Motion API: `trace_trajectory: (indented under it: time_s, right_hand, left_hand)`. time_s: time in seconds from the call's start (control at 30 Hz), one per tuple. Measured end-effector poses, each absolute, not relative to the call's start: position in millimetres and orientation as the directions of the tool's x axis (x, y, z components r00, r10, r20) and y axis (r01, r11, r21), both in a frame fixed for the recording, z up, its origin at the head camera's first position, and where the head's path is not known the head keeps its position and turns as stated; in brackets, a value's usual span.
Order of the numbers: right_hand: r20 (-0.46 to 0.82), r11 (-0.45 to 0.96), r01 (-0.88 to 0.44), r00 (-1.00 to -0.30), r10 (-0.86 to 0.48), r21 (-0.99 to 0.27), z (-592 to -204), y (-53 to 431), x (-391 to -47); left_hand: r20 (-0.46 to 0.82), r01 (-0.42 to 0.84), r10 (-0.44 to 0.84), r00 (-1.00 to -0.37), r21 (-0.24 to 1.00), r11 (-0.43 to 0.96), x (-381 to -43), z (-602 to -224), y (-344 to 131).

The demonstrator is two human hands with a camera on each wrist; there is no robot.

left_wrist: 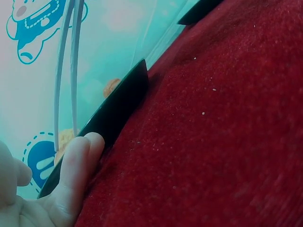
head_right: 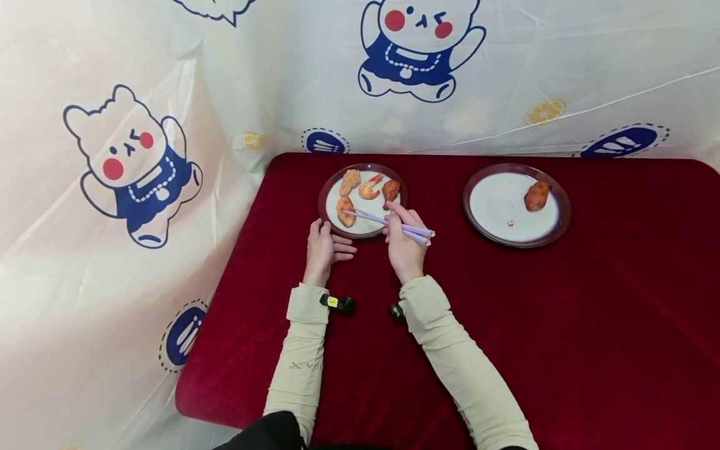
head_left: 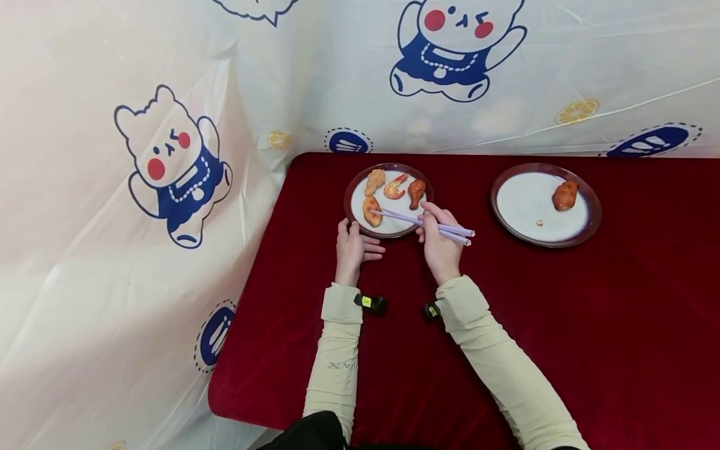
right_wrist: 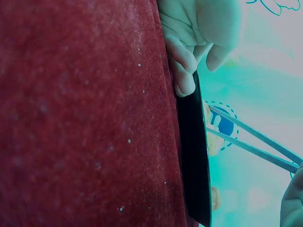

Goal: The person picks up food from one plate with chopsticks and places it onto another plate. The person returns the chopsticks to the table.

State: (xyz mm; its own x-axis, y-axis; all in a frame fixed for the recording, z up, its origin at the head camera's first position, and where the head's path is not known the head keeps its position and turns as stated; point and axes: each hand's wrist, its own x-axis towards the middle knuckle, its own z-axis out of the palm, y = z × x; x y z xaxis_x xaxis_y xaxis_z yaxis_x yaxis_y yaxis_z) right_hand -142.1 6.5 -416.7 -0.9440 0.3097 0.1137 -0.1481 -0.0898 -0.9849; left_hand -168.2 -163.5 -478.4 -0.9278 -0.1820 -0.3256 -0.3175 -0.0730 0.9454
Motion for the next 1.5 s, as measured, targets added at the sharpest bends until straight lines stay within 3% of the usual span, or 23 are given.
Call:
trace_trajectory:
  time_s: [1.07,1.5]
  right_hand:
    - [0.188,-0.058,-0.211,-0.943,0.276,-0.976,-417,3,-141]
    - [0.163,-0.104,-0.227,-0.891,0.424,-0.968,-427,42,-157]
  left_hand:
    - [-0.314,-0.304,-0.211,-0.926,0.949,-0.082,-170,-485,-165]
    - [-0.311,-0.302,-0.2,-0.929,0.95,-0.075,-170,-483,-162]
